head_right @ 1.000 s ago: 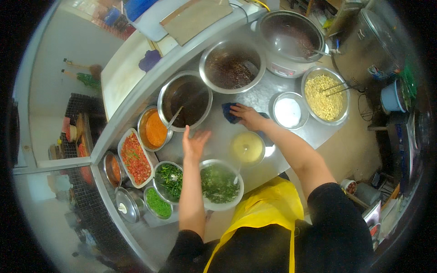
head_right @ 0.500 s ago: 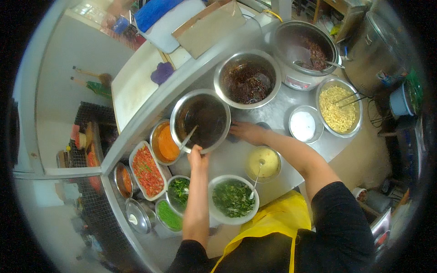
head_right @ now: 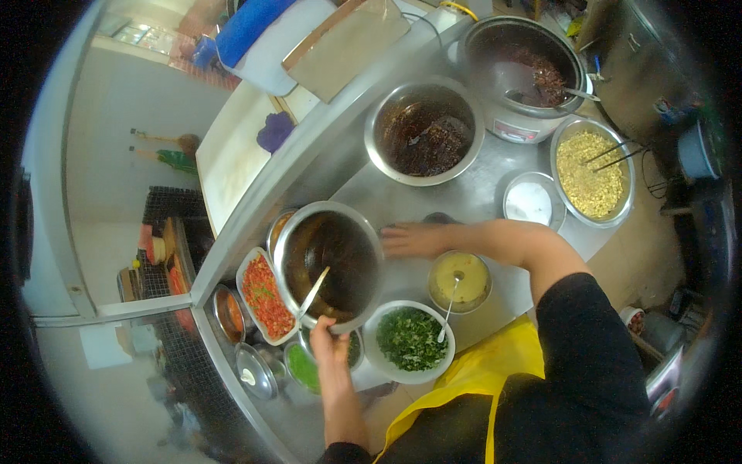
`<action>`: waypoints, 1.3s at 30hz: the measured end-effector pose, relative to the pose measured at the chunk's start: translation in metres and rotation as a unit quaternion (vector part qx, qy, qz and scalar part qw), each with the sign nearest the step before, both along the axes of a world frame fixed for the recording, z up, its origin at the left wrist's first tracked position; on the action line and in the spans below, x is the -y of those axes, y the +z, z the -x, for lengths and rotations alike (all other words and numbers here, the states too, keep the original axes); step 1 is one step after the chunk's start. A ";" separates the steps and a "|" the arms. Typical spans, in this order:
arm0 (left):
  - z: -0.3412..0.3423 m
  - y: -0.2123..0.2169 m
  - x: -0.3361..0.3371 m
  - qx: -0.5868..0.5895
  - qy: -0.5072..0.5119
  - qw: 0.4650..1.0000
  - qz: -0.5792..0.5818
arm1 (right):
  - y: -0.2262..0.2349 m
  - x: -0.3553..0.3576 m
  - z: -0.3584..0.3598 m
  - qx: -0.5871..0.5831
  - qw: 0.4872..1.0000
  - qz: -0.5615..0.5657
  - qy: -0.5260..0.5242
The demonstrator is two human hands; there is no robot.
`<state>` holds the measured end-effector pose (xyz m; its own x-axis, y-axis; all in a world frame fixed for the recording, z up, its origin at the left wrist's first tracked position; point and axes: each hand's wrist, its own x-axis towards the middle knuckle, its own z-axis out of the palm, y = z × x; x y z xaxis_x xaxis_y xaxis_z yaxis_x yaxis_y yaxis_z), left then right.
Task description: The person washes noodles in a pot, then transfers them to a bowl with vegetables. They add broth and multiple toppings from containers on the counter, including sauces and chopped greens, then place the finished bowl on the serving counter.
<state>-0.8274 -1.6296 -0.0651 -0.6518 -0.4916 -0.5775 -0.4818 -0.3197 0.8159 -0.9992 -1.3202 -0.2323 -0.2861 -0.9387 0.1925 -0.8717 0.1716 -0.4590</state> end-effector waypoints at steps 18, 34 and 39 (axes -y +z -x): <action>-0.112 0.113 0.062 0.011 0.202 0.979 -0.024 | -0.011 0.154 0.157 -0.010 0.900 -0.067 -0.431; -0.134 0.100 0.098 0.010 0.169 0.982 -0.088 | 0.037 -0.024 -0.032 0.006 0.847 -0.207 -0.490; -0.146 0.101 0.103 0.012 0.161 0.984 -0.074 | 0.074 -0.061 -0.045 0.080 0.797 -0.373 -0.469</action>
